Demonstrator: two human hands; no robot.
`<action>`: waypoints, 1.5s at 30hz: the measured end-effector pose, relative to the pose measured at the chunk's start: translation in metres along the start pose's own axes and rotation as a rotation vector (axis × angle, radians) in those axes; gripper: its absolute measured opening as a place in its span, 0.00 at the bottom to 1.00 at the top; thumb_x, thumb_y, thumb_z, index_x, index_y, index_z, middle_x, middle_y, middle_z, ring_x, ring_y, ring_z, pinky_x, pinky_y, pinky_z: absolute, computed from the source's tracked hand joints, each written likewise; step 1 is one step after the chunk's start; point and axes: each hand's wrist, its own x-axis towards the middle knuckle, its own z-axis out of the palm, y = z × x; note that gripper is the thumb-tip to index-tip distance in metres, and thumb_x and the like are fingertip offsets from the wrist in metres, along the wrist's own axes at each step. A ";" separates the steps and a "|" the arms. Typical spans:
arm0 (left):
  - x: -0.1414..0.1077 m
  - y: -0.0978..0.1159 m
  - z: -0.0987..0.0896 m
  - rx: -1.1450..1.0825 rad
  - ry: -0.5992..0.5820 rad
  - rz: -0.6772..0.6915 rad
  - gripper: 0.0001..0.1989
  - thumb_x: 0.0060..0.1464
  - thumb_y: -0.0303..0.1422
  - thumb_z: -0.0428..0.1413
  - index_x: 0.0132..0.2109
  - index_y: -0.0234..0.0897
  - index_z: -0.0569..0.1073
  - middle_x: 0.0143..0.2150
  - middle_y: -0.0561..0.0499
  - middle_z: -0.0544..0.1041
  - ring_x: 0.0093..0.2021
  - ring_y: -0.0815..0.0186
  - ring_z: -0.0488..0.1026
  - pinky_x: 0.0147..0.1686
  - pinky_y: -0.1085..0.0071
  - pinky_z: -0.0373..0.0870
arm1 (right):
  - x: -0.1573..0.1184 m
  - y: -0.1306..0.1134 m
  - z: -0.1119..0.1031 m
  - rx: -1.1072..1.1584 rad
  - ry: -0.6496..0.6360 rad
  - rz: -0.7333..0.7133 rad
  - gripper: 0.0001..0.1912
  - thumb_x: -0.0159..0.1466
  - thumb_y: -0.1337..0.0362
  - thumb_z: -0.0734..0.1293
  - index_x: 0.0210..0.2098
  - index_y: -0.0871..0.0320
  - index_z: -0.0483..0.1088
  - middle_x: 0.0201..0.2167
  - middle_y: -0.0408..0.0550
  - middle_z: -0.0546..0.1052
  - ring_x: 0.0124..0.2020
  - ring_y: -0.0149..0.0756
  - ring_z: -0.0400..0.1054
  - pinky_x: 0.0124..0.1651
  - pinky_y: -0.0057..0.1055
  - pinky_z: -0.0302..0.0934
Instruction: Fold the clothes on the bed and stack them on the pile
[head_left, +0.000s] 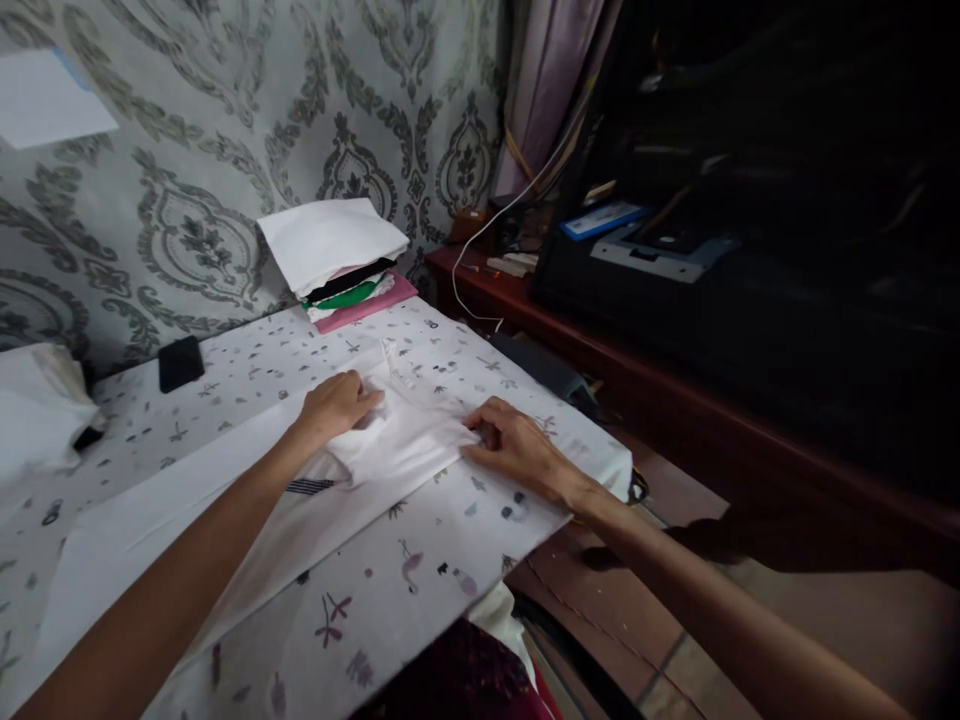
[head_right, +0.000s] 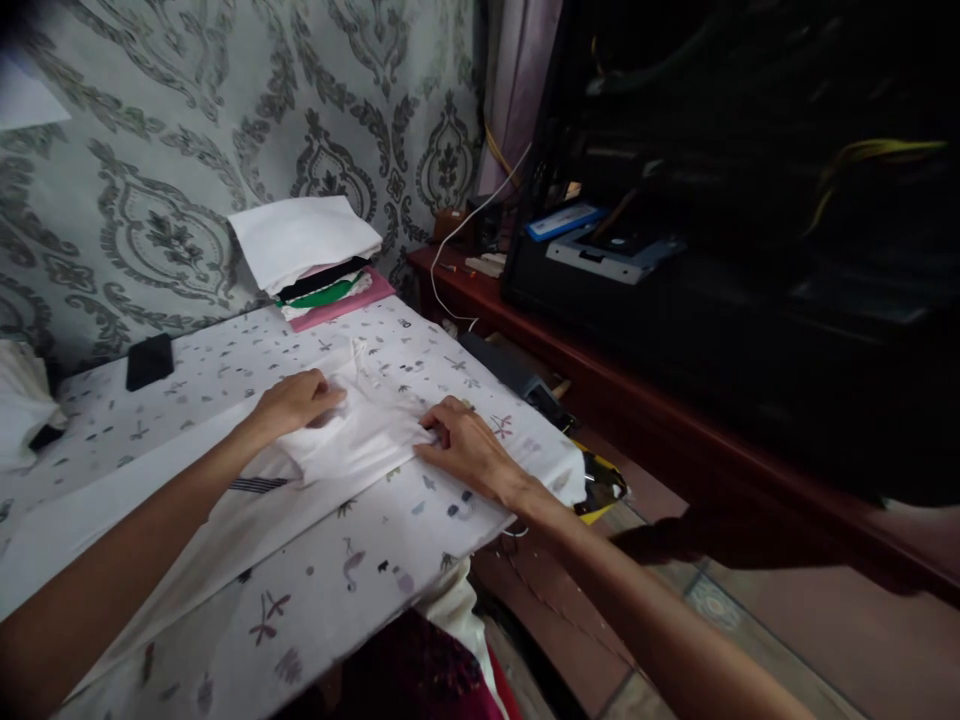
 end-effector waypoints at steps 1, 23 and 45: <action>0.005 0.002 0.004 -0.009 -0.002 0.003 0.14 0.58 0.45 0.52 0.30 0.41 0.64 0.34 0.48 0.74 0.35 0.58 0.71 0.30 0.67 0.57 | 0.000 0.000 -0.001 -0.021 -0.004 -0.002 0.06 0.56 0.66 0.70 0.34 0.57 0.73 0.34 0.45 0.72 0.27 0.30 0.63 0.34 0.30 0.58; 0.001 -0.049 0.000 -0.476 -0.017 -0.030 0.15 0.62 0.47 0.47 0.45 0.42 0.67 0.30 0.53 0.72 0.30 0.63 0.71 0.31 0.69 0.66 | 0.002 -0.011 -0.001 -0.111 0.045 -0.012 0.16 0.62 0.65 0.63 0.49 0.56 0.73 0.36 0.46 0.77 0.27 0.33 0.67 0.33 0.32 0.58; -0.105 -0.073 0.000 -0.181 0.099 0.075 0.05 0.59 0.31 0.46 0.37 0.41 0.66 0.34 0.53 0.71 0.31 0.64 0.67 0.32 0.68 0.60 | 0.118 -0.062 0.090 -0.350 -0.139 -0.209 0.17 0.70 0.68 0.59 0.53 0.62 0.73 0.51 0.55 0.73 0.46 0.40 0.72 0.49 0.31 0.61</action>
